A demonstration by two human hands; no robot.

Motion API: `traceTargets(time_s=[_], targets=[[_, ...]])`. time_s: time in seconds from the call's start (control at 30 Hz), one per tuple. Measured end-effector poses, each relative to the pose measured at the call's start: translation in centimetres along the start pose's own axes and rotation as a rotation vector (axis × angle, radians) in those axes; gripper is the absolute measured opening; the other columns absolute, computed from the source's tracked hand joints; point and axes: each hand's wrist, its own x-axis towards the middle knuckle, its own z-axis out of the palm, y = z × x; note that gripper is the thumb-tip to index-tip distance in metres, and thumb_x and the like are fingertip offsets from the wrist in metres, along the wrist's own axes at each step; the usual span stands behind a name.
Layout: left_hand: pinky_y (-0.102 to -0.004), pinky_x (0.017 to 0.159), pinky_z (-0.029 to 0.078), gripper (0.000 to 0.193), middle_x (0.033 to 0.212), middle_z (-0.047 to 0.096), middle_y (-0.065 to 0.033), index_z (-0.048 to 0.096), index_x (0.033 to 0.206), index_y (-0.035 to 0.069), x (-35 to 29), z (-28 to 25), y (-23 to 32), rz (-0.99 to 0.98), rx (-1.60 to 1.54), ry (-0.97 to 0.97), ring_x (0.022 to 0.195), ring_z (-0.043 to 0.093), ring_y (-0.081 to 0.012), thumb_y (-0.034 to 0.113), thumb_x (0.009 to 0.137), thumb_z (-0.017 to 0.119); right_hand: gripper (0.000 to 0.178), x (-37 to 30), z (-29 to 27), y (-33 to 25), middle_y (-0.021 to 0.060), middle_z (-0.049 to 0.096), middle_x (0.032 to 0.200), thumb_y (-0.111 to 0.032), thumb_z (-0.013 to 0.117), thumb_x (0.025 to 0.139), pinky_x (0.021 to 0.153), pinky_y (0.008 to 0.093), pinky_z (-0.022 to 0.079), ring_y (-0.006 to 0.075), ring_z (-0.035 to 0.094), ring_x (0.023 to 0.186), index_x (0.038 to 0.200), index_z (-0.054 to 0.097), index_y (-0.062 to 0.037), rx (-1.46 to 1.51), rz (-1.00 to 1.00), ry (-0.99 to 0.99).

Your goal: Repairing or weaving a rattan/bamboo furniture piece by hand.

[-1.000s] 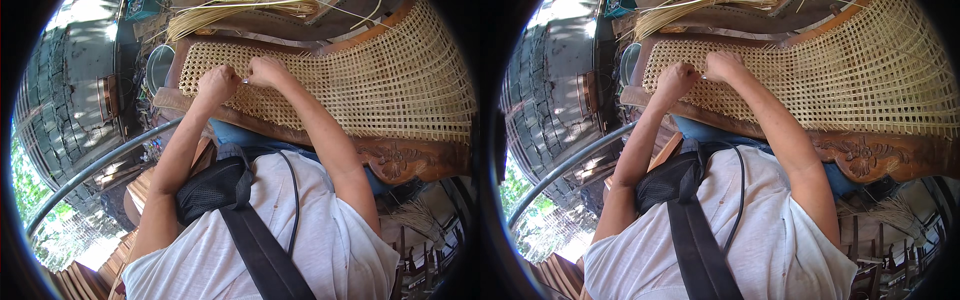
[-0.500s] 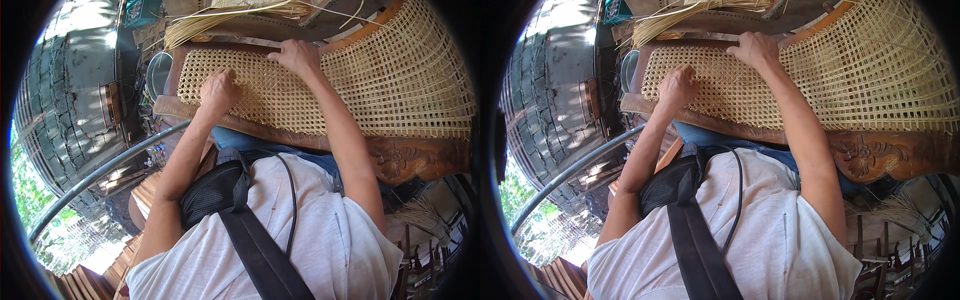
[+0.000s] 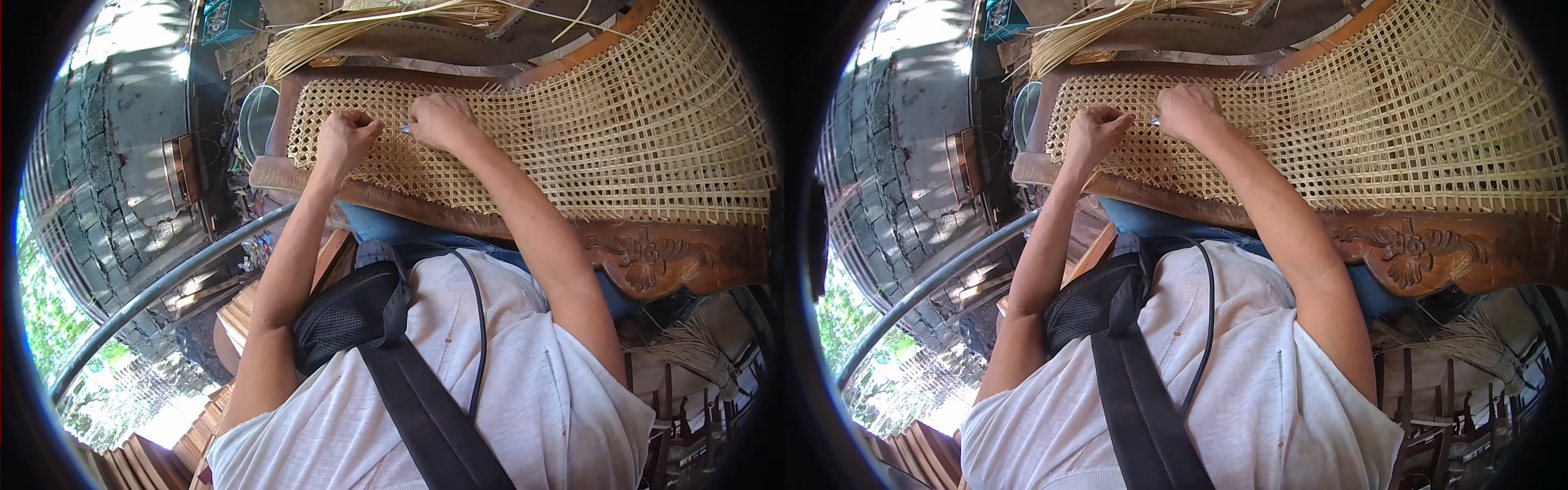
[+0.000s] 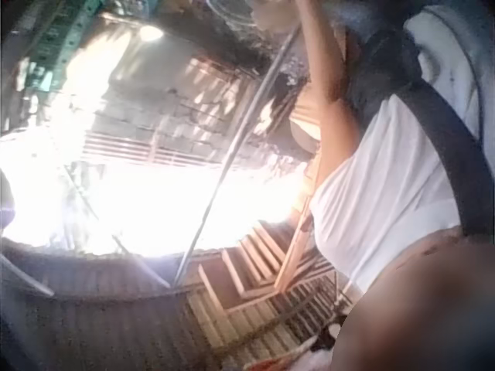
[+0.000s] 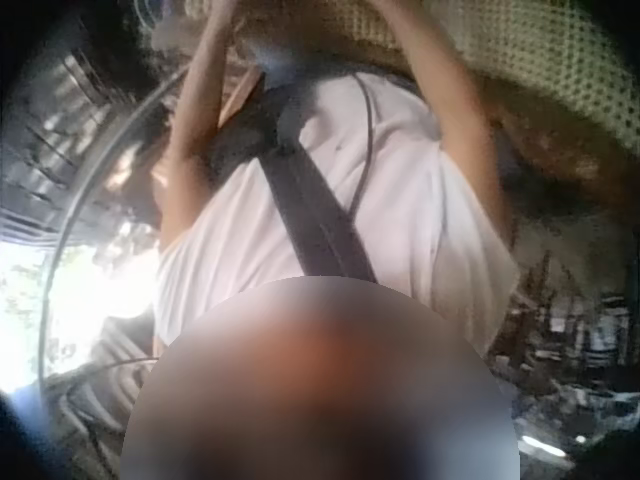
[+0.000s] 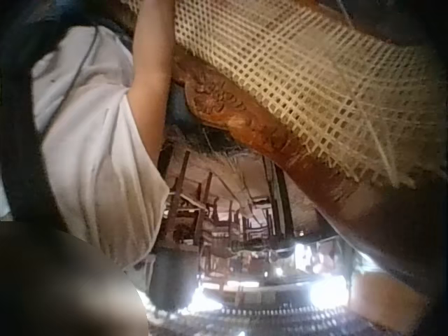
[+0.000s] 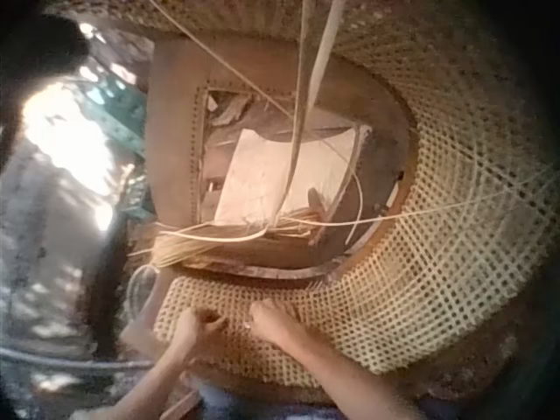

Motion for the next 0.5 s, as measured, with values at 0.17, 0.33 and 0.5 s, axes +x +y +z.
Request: traceTargets(time_s=[0.17, 0.33, 0.5], targets=[[-0.0342, 0.063, 0.054, 0.026, 0.065, 0.068, -0.0160, 0.075, 0.080, 0.002, 0.5, -0.2, 0.0, 0.000, 0.075, -0.036, 0.060, 0.068, -0.0221, 0.027, 0.077, 0.069, 0.020, 0.1, -0.5, -1.8, 0.0137, 0.070, 0.083, -0.002, 0.053, 0.077, 0.077, 0.0395, 0.057, 0.0230, 0.068, 0.078, 0.087, 0.070, -0.0035, -0.069, -0.022, 0.015], [-0.0392, 0.069, 0.056, 0.027, 0.075, 0.070, -0.0195, 0.075, 0.084, 0.004, 1.1, 0.4, 0.0, 0.051, 0.232, -0.089, 0.070, 0.070, -0.0312, 0.029, 0.077, 0.068, 0.021, 0.2, -0.5, -2.0, 0.0134, 0.071, 0.088, -0.005, 0.054, 0.077, 0.076, 0.0392, 0.058, 0.0244, 0.069, 0.081, 0.090, 0.071, -0.0035, -0.063, -0.022, -0.061], [-0.0425, 0.074, 0.055, 0.028, 0.080, 0.071, -0.0181, 0.077, 0.089, 0.009, 0.9, 2.3, 1.0, 0.100, 0.440, -0.021, 0.076, 0.070, -0.0329, 0.034, 0.081, 0.069, 0.017, 0.8, -1.2, -1.2, 0.0141, 0.070, 0.087, -0.006, 0.056, 0.076, 0.085, 0.0414, 0.055, 0.0236, 0.068, 0.082, 0.086, 0.070, -0.0028, 0.044, 0.018, -0.050]])
